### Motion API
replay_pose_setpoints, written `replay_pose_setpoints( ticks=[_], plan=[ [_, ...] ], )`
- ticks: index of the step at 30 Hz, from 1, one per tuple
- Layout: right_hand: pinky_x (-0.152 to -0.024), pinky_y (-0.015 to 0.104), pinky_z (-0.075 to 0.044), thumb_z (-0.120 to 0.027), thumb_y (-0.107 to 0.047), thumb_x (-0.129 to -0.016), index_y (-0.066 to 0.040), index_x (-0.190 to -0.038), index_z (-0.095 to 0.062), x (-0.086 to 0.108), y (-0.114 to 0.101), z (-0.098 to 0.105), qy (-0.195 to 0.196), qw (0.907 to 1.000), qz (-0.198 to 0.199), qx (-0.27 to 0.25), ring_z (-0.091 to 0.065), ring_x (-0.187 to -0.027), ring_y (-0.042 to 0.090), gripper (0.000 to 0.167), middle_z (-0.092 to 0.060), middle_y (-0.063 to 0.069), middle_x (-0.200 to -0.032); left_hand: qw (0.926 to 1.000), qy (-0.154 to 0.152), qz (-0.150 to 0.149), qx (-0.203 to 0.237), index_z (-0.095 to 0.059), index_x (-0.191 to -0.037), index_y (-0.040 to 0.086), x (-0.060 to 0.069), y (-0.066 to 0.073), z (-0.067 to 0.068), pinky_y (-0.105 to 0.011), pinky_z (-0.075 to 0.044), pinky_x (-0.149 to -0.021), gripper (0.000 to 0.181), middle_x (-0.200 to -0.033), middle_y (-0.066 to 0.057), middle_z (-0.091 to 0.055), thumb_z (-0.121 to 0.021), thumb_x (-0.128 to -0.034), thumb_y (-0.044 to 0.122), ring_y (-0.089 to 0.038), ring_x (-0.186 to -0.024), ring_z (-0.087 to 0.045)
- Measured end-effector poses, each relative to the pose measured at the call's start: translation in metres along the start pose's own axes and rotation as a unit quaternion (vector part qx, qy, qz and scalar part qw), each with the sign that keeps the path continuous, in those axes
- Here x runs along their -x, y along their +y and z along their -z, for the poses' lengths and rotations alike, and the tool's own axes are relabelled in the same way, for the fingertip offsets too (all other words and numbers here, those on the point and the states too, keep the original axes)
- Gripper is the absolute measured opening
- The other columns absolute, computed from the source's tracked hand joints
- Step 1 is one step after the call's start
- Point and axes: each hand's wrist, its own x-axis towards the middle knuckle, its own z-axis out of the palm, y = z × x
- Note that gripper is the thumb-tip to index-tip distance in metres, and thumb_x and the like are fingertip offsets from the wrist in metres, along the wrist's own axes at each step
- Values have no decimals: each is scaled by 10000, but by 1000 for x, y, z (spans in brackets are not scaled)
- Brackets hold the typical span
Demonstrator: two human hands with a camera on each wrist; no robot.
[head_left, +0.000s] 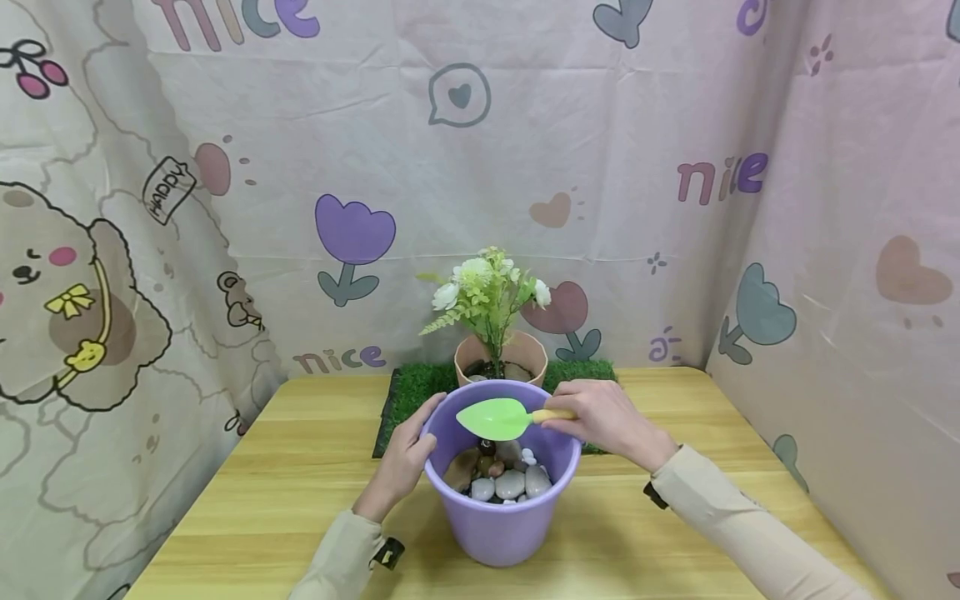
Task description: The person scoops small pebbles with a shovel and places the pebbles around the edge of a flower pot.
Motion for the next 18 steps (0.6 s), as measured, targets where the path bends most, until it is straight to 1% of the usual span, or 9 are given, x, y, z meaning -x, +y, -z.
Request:
replay_pose_setpoints(
  ticks=[5, 11, 15, 18],
  plan=[
    [-545, 105, -425, -805, -308, -775, -221, -908, -788, 0, 0, -2, 37, 10000, 34, -86, -561, -651, -33, 160, -670, -131, -809, 10000, 18, 2, -14, -430, -1489, 151, 1, 1, 0, -328, -506, -951, 647, -1456, -106, -515, -426, -856, 17, -272, -1261, -557],
    [-558, 95, -437, -821, -284, -760, -225, -898, -787, -1, 0, -3, -36, 9994, -74, -332, -567, -651, -41, 155, -665, -139, -790, 10000, 24, -1, -35, -424, -1492, 133, 1, 0, 0, -320, -505, -947, 644, -1463, -114, -508, -426, -859, 11, -276, -1272, -547],
    [-568, 105, -443, -824, -293, -756, -233, -890, -785, -3, -1, -2, -158, 9995, -103, -238, -561, -655, -40, 153, -650, -149, -770, 10000, 5, -10, -24, -414, -1497, 136, 1, 1, 1, -300, -509, -928, 644, -1466, -116, -503, -424, -866, 11, -277, -1268, -549],
    [-578, 122, -435, -804, -345, -771, -250, -876, -783, -5, -3, 1, -348, 9993, -66, -74, -532, -665, -29, 143, -640, -160, -753, 10000, 13, 26, -9, -418, -1496, 137, 1, 2, 1, -314, -510, -938, 643, -1464, -115, -506, -422, -865, 14, -277, -1271, -549]
  ],
)
